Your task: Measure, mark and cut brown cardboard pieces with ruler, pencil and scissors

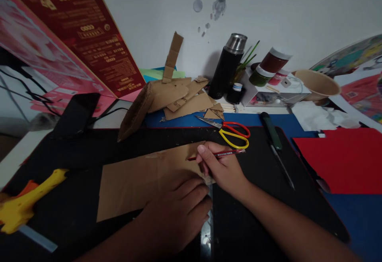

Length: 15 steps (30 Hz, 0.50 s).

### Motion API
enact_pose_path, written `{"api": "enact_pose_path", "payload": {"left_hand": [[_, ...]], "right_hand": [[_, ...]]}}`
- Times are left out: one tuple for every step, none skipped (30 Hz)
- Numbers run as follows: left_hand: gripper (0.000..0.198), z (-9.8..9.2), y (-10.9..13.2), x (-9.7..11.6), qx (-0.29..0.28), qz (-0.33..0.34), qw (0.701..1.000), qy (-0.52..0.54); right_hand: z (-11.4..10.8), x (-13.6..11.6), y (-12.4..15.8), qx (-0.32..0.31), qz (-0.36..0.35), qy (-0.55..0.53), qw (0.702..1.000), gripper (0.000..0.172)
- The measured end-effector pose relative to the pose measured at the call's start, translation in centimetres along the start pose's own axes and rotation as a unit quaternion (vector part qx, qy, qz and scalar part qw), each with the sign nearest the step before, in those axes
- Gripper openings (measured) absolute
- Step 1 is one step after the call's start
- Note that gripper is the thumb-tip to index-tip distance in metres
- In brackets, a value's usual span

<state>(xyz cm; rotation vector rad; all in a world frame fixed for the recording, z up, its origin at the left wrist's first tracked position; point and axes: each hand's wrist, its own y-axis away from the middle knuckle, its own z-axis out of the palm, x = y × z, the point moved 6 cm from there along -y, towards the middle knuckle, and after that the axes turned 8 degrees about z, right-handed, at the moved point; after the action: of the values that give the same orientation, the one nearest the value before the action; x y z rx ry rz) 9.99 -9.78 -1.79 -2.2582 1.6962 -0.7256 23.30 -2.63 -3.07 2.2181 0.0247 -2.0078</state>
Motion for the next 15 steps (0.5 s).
{"api": "enact_pose_path", "payload": {"left_hand": [[0.023, 0.07, 0.04, 0.00, -0.003, 0.001, 1.000, 0.001], [0.022, 0.15, 0.09, -0.01, -0.008, 0.000, 1.000, 0.003], [0.021, 0.20, 0.12, -0.03, -0.011, -0.001, 1.000, 0.005], [0.021, 0.21, 0.13, -0.03, -0.012, -0.001, 1.000, 0.006], [0.022, 0.17, 0.12, -0.03, -0.010, -0.001, 1.000, 0.007], [0.023, 0.08, 0.09, -0.02, -0.004, -0.001, 1.000, 0.007], [0.025, -0.01, 0.06, -0.01, 0.001, -0.001, 1.000, 0.006], [0.027, -0.08, 0.02, 0.00, 0.004, -0.001, 1.000, 0.006], [0.028, -0.14, -0.01, 0.00, 0.007, -0.001, 1.000, 0.005], [0.028, -0.15, -0.03, -0.01, 0.007, -0.003, 1.000, 0.004], [0.028, -0.13, -0.03, -0.01, 0.004, -0.003, 1.000, 0.004], [0.027, -0.07, 0.00, -0.01, 0.001, -0.003, 1.000, 0.006], [0.026, 0.00, 0.04, -0.02, -0.004, -0.003, 1.000, 0.009], [0.024, 0.10, 0.09, -0.03, -0.009, -0.003, 1.000, 0.012], [0.023, 0.22, 0.16, -0.04, -0.016, -0.004, 1.000, 0.015]], "right_hand": [[0.02, -0.04, 0.00, -0.001, 0.000, 0.001, 1.000, 0.049], [0.02, -0.06, 0.00, -0.001, 0.000, 0.000, 1.000, 0.048], [0.02, -0.07, 0.00, -0.001, 0.000, -0.001, 1.000, 0.048], [0.02, -0.08, 0.00, -0.001, 0.000, -0.002, 1.000, 0.048], [0.01, -0.07, -0.01, -0.001, 0.001, -0.003, 1.000, 0.047], [0.02, -0.06, -0.02, -0.002, 0.001, -0.004, 1.000, 0.047], [0.03, -0.06, -0.02, -0.004, 0.000, -0.004, 1.000, 0.047], [0.04, -0.05, -0.03, -0.005, -0.001, -0.004, 1.000, 0.046], [0.05, -0.04, -0.05, -0.007, -0.003, -0.003, 1.000, 0.046], [0.04, -0.03, -0.06, -0.006, -0.006, -0.004, 1.000, 0.045], [0.04, 0.00, -0.07, -0.006, -0.008, -0.005, 1.000, 0.045], [0.04, 0.03, -0.08, -0.006, -0.010, -0.006, 1.000, 0.045], [0.04, 0.09, -0.09, -0.006, -0.010, -0.007, 1.000, 0.044], [0.04, 0.15, -0.10, -0.005, -0.010, -0.007, 1.000, 0.044], [0.05, 0.20, -0.10, -0.005, -0.008, -0.007, 1.000, 0.044]]}}
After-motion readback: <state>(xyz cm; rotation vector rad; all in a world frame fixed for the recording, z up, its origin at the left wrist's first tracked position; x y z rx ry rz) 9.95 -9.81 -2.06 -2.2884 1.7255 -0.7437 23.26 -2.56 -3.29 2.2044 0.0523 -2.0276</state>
